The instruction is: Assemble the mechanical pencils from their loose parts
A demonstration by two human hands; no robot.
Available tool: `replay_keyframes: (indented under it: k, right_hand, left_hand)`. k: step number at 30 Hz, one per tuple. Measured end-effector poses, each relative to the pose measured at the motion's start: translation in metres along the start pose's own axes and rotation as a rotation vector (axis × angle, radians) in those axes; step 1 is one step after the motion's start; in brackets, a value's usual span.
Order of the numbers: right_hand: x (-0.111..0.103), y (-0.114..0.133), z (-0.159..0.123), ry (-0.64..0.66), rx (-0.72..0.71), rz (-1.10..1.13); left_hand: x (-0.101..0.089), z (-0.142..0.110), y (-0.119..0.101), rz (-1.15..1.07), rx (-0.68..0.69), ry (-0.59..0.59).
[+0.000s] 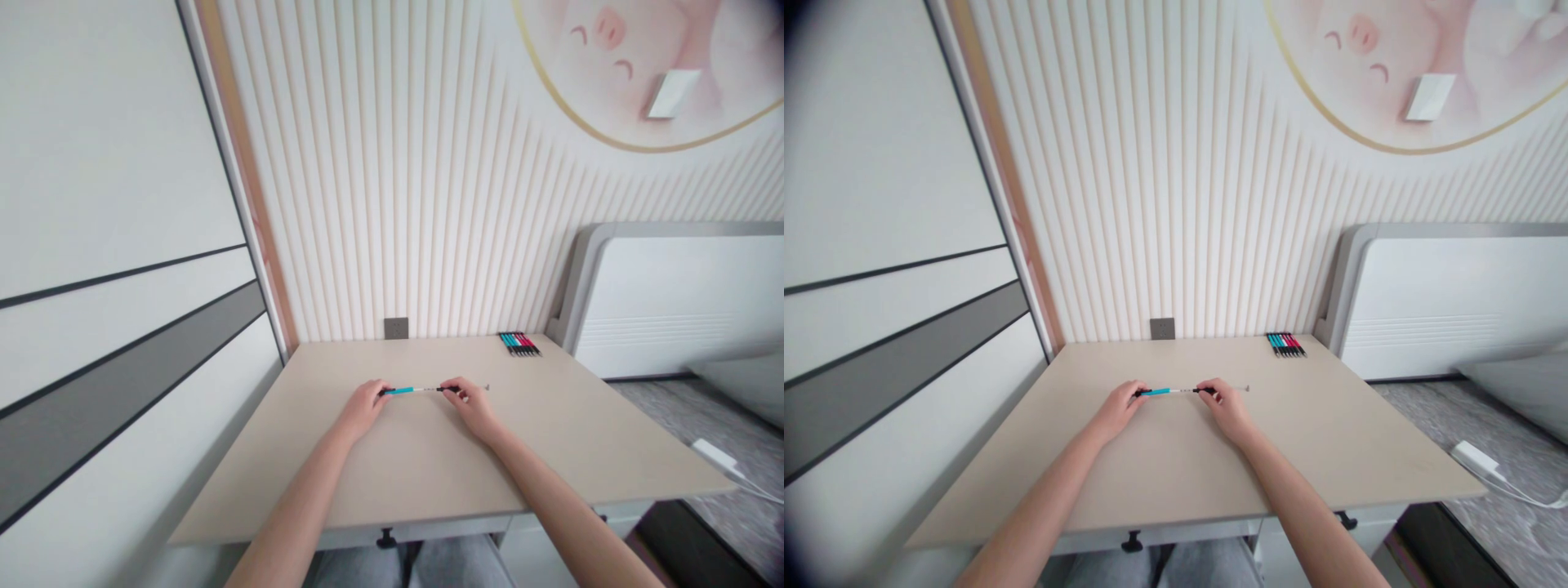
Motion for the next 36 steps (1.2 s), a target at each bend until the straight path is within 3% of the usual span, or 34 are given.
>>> replay_keyframes:
  k: [15, 28, 36]
  right_hand:
    - [0.015, 0.010, -0.006, 0.075, -0.034, 0.029]
    - [0.016, 0.011, -0.008, 0.064, -0.024, 0.054]
    - [0.019, 0.013, -0.010, 0.138, 0.001, 0.094]
  left_hand:
    - [0.008, -0.003, -0.027, 0.086, 0.150, 0.107]
    - [0.014, -0.003, -0.035, 0.105, 0.203, 0.068]
    - [0.015, -0.003, -0.035, 0.125, 0.216, 0.042]
Point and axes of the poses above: each hand's wrist, its own z-axis towards the middle knuckle, its own x-axis out of the palm, y = z × x, the point moved 5 cm from there along z, towards the middle knuckle, and after that the axes turned 7 degrees about -x, right-handed, at the moved point
